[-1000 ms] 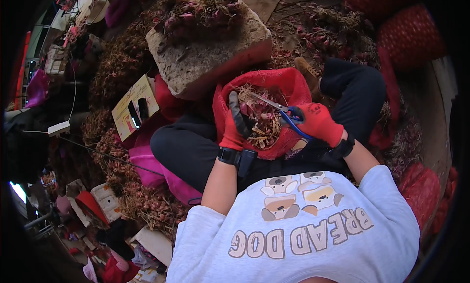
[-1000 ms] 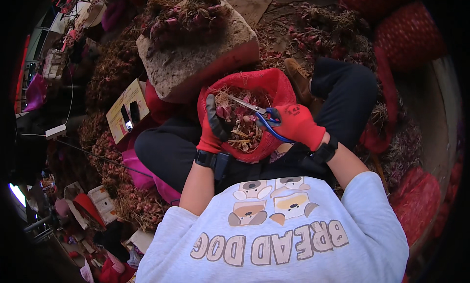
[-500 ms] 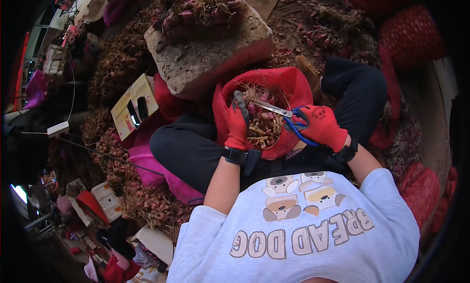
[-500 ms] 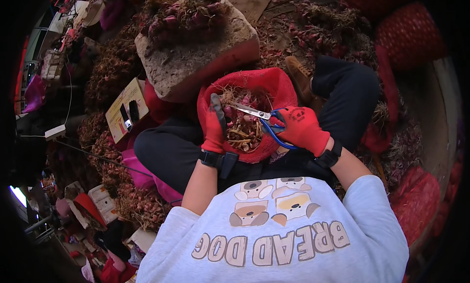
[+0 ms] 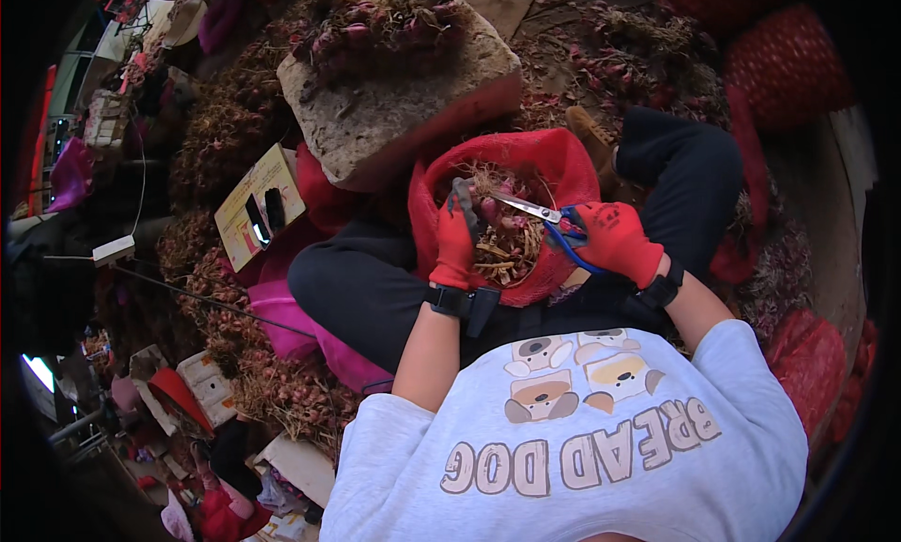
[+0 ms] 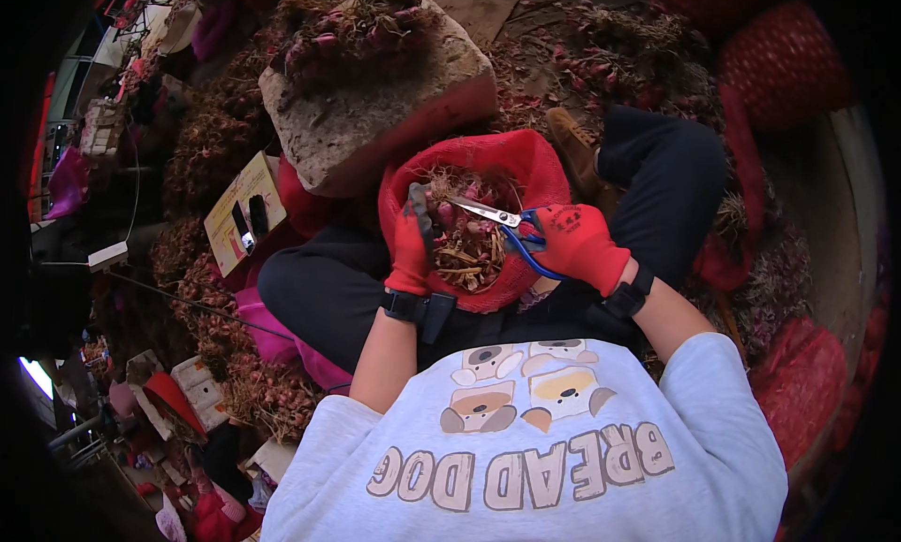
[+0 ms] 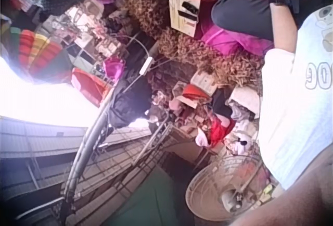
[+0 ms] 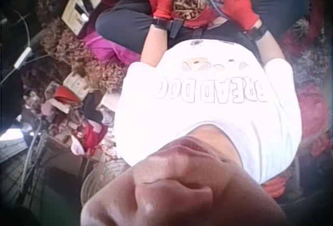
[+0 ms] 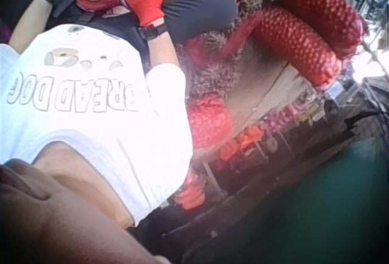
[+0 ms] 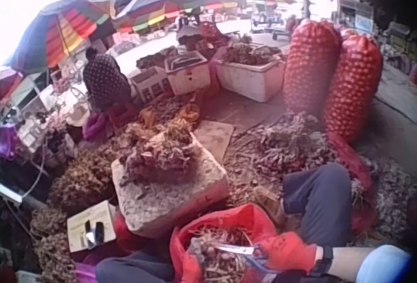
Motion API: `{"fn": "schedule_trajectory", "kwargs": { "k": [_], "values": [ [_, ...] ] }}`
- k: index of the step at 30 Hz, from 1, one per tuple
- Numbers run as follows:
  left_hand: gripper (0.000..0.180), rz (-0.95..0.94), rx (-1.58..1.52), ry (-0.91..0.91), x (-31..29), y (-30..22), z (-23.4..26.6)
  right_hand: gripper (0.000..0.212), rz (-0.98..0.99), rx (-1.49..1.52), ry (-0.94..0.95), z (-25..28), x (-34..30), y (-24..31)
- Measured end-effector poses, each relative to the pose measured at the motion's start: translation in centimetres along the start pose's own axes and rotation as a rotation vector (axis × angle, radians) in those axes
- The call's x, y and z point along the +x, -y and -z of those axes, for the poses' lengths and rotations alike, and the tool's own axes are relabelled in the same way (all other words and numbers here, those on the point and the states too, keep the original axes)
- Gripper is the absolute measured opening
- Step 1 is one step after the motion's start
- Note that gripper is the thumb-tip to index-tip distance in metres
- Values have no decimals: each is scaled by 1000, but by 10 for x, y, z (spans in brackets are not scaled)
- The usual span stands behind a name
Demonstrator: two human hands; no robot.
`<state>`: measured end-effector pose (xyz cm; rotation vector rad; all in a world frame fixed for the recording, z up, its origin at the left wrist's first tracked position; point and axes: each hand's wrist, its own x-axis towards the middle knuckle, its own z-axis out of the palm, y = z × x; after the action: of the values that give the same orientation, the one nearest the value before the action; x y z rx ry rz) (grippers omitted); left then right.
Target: Trimming and cleaning shallots using scissors and placing them into a mesh bag.
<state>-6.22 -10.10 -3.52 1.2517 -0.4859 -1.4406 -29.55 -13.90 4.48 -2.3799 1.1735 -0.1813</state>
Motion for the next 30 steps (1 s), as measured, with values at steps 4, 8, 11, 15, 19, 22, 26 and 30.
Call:
{"fn": "schedule_trajectory", "kwargs": {
  "k": [4,8,11,15,19,22,26,30],
  "values": [
    [39,17,-23,-55,8,15,2,32,-73,-2,127,8,0,4],
    [40,-327,514,-38,10,17,7,35,-50,-142,158,-13,-3,-16],
    [40,-81,153,14,9,15,14,36,-36,-95,169,-23,-1,-20],
    [44,0,-87,234,-16,-35,-20,37,-136,188,242,-32,0,-24],
    [44,75,-180,200,-16,-35,-23,39,-181,497,278,-22,3,-13],
    [42,9,82,126,-2,-12,-2,40,-116,268,183,-9,7,0],
    [39,-392,579,30,1,5,-2,28,-44,113,24,-14,6,5],
    [39,-24,-164,129,-6,-8,-15,28,-45,41,-13,-23,9,-1]
  ]
}}
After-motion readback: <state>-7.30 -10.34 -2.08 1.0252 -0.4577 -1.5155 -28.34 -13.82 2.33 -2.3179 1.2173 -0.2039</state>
